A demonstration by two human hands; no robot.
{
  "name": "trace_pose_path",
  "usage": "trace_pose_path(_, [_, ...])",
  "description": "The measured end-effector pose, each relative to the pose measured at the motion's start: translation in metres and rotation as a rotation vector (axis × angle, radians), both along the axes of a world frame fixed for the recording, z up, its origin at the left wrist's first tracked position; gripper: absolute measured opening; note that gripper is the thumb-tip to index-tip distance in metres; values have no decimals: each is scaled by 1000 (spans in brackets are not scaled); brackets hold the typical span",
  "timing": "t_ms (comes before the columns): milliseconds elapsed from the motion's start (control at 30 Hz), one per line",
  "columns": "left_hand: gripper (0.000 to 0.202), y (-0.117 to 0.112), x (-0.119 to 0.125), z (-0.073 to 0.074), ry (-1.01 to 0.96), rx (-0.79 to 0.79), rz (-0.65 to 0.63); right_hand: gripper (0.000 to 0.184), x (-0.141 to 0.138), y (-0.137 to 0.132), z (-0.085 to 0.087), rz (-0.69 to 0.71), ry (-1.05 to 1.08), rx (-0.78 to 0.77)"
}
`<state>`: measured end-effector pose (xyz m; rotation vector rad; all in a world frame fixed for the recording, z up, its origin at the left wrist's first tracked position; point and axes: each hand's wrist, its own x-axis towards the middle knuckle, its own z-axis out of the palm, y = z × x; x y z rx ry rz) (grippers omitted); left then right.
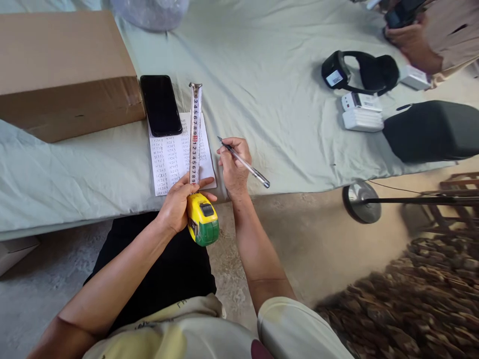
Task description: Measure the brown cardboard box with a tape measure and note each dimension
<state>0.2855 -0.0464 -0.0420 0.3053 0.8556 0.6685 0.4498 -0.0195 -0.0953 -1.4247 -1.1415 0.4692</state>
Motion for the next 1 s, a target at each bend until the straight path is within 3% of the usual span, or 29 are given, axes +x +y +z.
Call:
trace_pose_path(367, [48, -1, -1, 0, -19, 13, 3, 33, 0, 5, -7, 5, -156, -61])
trace_pose_path(500, [51, -2, -3, -2, -34, 27, 3, 40, -2, 5, 1, -4, -323, -164])
trace_pose_path(733, [47, -4, -4, -1, -8, 63, -6, 49, 20, 13, 27, 221, -637, -325])
trace_pose_path(900, [48, -7, -5, -4, -33, 109, -22, 53, 28, 25, 41, 223, -992, -524])
trace_pose_path(1000, [48, -8, -8, -9, -86, 167, -39, 56, 25, 29, 40, 222, -1086, -547])
